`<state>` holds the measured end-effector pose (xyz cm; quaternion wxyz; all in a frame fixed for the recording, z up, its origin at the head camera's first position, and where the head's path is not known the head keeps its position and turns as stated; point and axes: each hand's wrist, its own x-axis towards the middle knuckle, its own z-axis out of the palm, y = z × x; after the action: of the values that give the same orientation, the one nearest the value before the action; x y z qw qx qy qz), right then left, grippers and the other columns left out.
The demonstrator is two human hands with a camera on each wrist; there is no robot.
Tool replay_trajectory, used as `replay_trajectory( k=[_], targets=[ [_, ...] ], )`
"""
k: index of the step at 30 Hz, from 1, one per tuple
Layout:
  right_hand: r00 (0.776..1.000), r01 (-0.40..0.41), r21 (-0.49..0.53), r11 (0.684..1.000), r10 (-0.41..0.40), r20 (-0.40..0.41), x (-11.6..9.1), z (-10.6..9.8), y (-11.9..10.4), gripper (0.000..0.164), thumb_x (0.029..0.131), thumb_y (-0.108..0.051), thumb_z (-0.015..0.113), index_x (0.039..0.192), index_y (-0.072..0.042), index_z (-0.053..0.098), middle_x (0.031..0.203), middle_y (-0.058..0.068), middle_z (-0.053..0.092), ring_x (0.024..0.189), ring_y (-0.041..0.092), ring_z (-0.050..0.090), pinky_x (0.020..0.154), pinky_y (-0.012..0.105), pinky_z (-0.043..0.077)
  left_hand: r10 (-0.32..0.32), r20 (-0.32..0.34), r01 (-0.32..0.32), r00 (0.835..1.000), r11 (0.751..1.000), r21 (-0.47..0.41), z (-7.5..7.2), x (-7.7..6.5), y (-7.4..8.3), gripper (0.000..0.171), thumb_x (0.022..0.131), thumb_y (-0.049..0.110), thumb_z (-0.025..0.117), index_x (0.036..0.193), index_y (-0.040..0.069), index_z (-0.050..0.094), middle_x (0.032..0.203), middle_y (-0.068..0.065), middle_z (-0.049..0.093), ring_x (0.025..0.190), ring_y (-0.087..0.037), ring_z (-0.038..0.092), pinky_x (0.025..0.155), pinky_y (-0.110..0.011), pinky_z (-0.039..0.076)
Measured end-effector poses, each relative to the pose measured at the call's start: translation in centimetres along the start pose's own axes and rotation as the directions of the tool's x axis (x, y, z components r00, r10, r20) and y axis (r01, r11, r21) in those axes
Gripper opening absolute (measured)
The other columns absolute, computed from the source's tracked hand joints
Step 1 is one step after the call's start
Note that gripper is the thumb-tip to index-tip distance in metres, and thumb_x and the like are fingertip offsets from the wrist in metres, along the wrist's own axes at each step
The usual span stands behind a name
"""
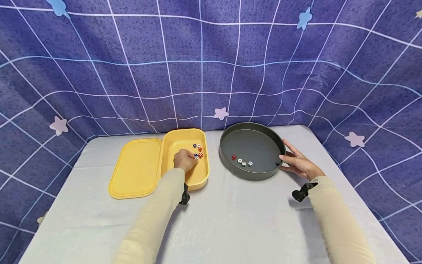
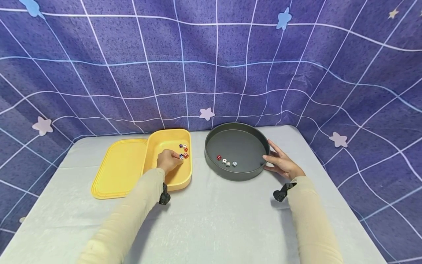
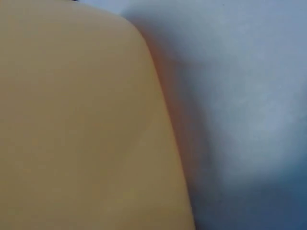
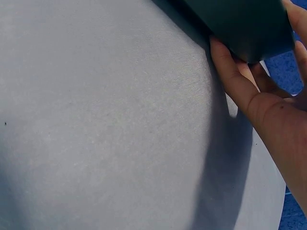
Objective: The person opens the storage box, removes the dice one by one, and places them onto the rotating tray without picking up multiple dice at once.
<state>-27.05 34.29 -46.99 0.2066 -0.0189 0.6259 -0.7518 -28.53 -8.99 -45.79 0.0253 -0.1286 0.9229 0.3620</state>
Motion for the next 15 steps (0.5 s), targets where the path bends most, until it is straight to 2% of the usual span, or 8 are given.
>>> replay_trajectory(
  k=[11, 15],
  targets=[
    [1.000, -0.003, -0.014, 1.000, 0.003, -0.004, 0.05, -0.01, -0.01, 0.084, 0.097, -0.002, 0.052, 0.153, -0.036, 0.001, 0.156, 0.023, -0.005, 0.124, 0.022, 0.035, 0.088, 0.036, 0.049, 0.006, -0.017, -0.006, 1.000, 1.000, 0.013, 0.14, -0.14, -0.02, 0.013, 0.079, 0.014, 0.078, 0.083, 0.006, 0.070, 0.084, -0.006, 0.068, 0.079, -0.020, 0.058, 0.075, -0.033, 0.047],
    [1.000, -0.009, -0.020, 1.000, 0.009, -0.006, 0.06, 0.02, -0.05, 0.083, 0.097, -0.002, 0.052, 0.153, -0.037, 0.001, 0.156, 0.023, -0.006, 0.128, 0.025, 0.031, 0.092, 0.040, 0.047, 0.014, -0.021, -0.013, 1.000, 1.000, 0.016, 0.16, -0.19, 0.01, 0.012, 0.079, 0.014, 0.078, 0.082, 0.006, 0.070, 0.083, -0.006, 0.068, 0.078, -0.020, 0.058, 0.074, -0.033, 0.047]
  ],
)
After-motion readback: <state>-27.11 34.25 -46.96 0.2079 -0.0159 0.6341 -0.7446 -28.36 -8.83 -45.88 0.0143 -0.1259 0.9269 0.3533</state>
